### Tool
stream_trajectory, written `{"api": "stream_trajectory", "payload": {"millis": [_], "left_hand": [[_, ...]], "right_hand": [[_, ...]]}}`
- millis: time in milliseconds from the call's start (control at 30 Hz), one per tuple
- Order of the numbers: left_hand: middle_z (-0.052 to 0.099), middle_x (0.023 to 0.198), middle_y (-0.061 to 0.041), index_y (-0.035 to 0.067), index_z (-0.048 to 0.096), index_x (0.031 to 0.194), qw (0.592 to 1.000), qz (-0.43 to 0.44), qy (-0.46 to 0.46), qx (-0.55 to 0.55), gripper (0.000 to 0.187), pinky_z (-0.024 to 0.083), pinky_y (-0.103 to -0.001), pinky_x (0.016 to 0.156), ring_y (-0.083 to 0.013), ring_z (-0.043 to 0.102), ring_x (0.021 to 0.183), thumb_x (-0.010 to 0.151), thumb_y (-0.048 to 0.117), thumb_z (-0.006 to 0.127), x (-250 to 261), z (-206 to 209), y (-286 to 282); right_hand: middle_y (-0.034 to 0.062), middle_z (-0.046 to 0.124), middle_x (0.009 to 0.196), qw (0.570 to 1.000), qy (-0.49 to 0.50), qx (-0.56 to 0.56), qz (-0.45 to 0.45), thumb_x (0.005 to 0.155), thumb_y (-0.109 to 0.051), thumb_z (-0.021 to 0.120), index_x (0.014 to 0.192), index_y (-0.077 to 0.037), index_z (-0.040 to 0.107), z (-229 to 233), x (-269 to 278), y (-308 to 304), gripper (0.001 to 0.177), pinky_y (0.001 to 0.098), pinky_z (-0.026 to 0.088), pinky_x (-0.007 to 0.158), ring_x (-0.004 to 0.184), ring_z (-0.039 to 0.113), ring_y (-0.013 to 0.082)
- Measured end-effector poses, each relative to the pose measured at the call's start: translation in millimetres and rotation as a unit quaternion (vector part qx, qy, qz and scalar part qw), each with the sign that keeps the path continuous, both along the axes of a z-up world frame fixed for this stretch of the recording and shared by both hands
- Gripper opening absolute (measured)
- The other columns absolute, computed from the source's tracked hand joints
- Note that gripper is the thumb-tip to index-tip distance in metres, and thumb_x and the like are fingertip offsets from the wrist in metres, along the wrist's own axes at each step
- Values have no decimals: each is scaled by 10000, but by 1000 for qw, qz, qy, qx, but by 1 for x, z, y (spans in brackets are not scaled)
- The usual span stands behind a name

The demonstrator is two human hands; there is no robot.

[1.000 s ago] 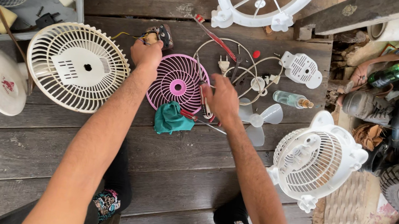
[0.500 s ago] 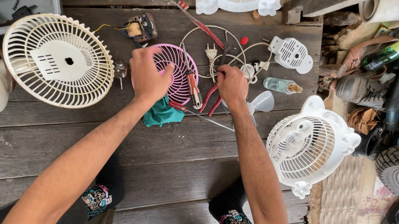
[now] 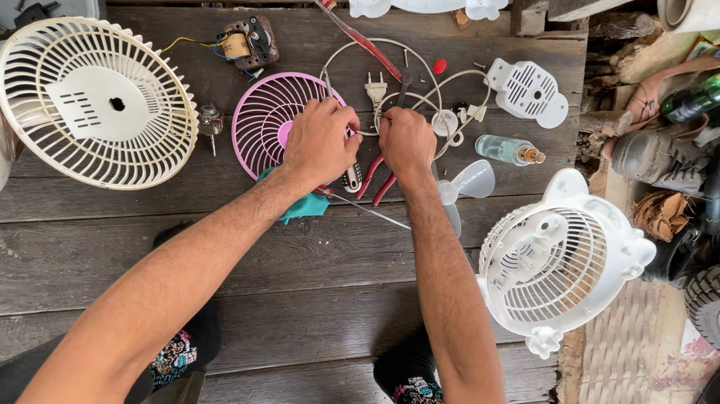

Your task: The person disassembles a small electric fan motor, uses a screwdriver to adjust internal components, and then reassembles the motor into the fan housing. They also handle a power cord and a cloth during the process.

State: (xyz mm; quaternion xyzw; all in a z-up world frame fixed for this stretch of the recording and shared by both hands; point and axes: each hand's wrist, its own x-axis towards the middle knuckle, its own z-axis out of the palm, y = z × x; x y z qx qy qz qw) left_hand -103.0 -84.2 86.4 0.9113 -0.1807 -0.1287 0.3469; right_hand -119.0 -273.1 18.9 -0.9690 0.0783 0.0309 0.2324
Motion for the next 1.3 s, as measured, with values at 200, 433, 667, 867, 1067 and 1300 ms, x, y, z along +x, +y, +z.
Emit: {"api": "stream_trajectory", "payload": {"millis": [200, 433, 667, 867, 1067, 1300], "left_hand": [[646, 1029, -105, 92, 729, 986, 999, -7, 20, 26, 149, 506, -463, 874, -299, 601, 1012, 868, 175, 766, -1, -2, 1], [653, 1001, -108, 86, 714, 987, 999, -5, 29, 32, 142, 519, -460, 864, -290, 620, 985, 884, 179, 744, -1, -2, 7], [678, 1025, -122, 73, 695, 1149, 999, 11, 36, -24, 285, 526, -456, 879, -301, 647, 1003, 893, 189, 743, 2, -2, 7], [725, 1045, -119, 53, 722, 1185, 991, -5, -45, -129, 269, 534, -454, 871, -310, 679, 992, 934, 150, 717, 7, -6, -3], [704, 916, -115, 50, 763, 1054, 991, 37, 1, -130, 142, 554, -413, 773, -281, 699, 865, 958, 148, 724, 19, 1, 11], [701, 946, -107, 69, 801, 1013, 971, 130, 24, -200, 146, 580, -346, 706, -218, 715, 786, 904, 125, 722, 32, -1, 37]], "right_hand": [[125, 711, 917, 999, -16, -20, 30, 931, -172, 673, 918, -78, 744, -2, 0, 1, 118, 516, 565, 715, 818, 706, 381], [144, 691, 923, 995, -18, -61, 71, 934, -155, 653, 883, -51, 676, -3, 3, 3, 118, 504, 578, 707, 824, 710, 378], [203, 663, 1018, 990, 22, -128, 49, 853, -144, 647, 982, -9, 597, 28, -1, 7, 193, 525, 573, 674, 869, 699, 402], [168, 681, 999, 992, -24, -3, 125, 988, -106, 614, 1055, -30, 620, 84, -6, 8, 101, 510, 549, 739, 920, 689, 388], [155, 687, 992, 975, -73, 135, 161, 977, -87, 679, 1059, -36, 657, 99, 18, 10, 100, 464, 558, 723, 880, 685, 363], [180, 653, 1119, 983, -137, 44, 113, 882, -69, 728, 1144, -32, 632, 52, 55, 16, 281, 508, 508, 919, 1074, 610, 404]]}}
